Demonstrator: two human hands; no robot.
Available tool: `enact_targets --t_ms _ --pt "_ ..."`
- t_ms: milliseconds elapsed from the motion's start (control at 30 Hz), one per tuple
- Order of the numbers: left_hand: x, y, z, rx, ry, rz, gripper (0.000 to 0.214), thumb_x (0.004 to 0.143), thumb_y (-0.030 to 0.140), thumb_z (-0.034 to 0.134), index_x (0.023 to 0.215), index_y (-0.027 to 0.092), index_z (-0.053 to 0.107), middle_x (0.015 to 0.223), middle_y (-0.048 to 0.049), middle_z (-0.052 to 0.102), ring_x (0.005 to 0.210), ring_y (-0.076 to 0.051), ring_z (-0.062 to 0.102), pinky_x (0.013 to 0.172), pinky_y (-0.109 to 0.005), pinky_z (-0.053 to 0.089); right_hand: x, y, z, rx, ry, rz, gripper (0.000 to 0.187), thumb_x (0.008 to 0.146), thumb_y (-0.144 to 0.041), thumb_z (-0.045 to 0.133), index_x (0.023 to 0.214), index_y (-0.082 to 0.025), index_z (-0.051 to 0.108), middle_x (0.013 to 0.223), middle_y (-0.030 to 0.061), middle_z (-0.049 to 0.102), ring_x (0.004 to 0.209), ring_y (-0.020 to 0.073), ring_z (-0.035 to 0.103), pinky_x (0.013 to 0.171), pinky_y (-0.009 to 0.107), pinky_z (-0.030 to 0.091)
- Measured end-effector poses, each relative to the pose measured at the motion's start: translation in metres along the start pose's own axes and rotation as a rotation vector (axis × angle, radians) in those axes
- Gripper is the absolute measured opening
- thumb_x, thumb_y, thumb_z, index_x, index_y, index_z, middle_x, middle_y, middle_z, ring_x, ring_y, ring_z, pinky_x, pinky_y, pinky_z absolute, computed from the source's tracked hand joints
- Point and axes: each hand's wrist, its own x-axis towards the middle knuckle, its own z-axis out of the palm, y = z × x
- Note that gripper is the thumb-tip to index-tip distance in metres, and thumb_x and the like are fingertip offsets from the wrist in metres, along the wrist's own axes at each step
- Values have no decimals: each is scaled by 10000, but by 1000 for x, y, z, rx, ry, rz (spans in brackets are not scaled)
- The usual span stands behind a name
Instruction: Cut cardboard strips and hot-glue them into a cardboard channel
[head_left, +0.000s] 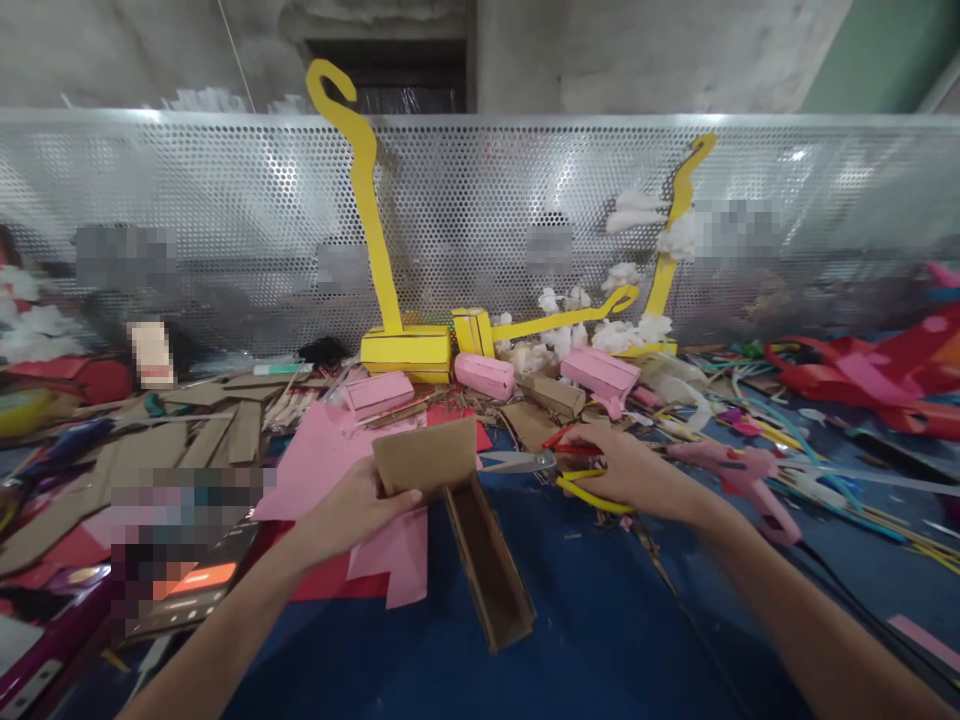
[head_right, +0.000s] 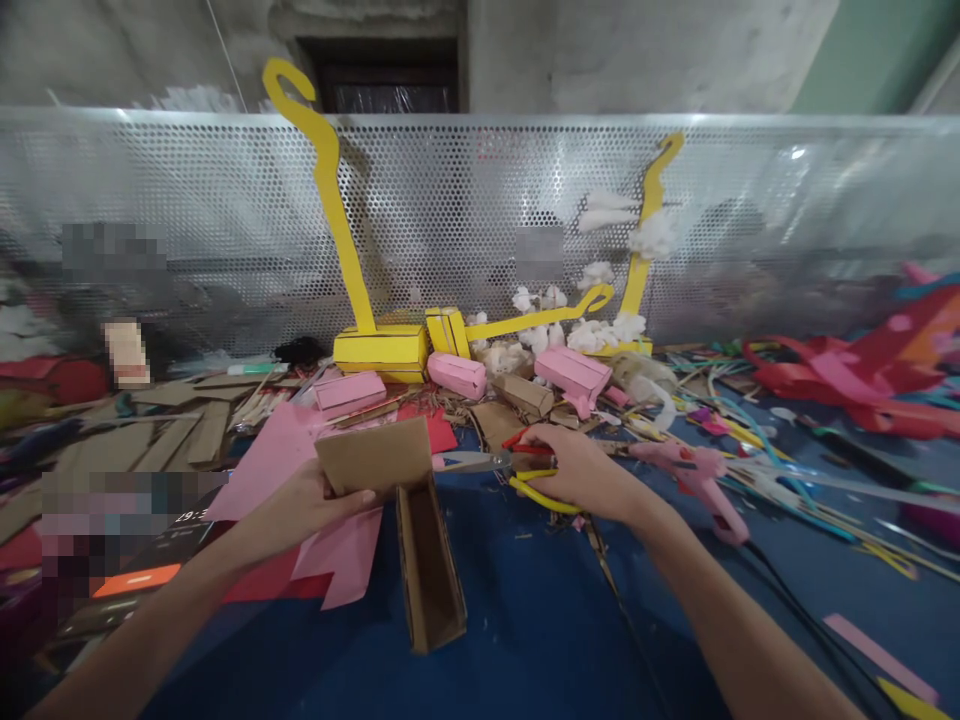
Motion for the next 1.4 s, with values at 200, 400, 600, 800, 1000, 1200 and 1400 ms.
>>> enact_targets --t_ms 200,400,600,800,1000,1200,1400 --pt "-1 6 0 130 8 -3 402 838 363 692 1183 162 734 1187 -121 782 1105 -338 720 962 -457 573 6 -5 8 19 -3 -36 365 750 -246 691 1115 -242 710 1082 50 766 975 280 700 850 354 519" --pt "-2 3 0 128 44 15 375 789 363 703 1120 202 773 1108 -94 811 1049 -346 736 934 -454 586 13 -4 14 20 -13 -57 342 753 -221 686 1094 -240 700 1110 58 767 1012 284 708 905 379 526" --pt "-3 -2 0 149 63 19 354 777 360 704 1076 189 788 1029 -93 824 986 -348 749 868 -439 603 19 -9 15 33 -31 -82 383 734 -169 680 1112 -226 704 1141 67 762 1035 274 706 945 383 523" --pt "-2 -2 0 157 56 21 356 785 363 698 1081 185 783 1012 -95 821 972 -342 750 860 -430 602 23 -11 13 57 -55 -83 413 736 -158 665 1141 -222 708 1153 71 765 1053 279 708 980 405 522" --pt "-2 -1 0 165 55 27 358 786 386 702 1071 183 778 986 -89 819 966 -332 740 844 -407 597 25 -6 14 66 -64 -77 425 736 -154 661 1154 -211 710 1164 79 763 1059 284 708 989 412 523" --pt "-5 6 0 216 36 -14 410 828 402 668 1122 128 750 1043 -107 807 1008 -327 723 869 -393 579 26 3 17 74 -68 -75 431 754 -201 683 1185 -215 699 1183 87 754 1076 296 702 989 410 523" --pt "-4 3 0 210 37 -10 385 815 403 671 1097 155 755 978 -98 810 980 -318 728 865 -416 580 26 2 16 83 -75 -84 446 748 -199 685 1192 -231 701 1202 72 747 1096 293 693 1007 400 510"
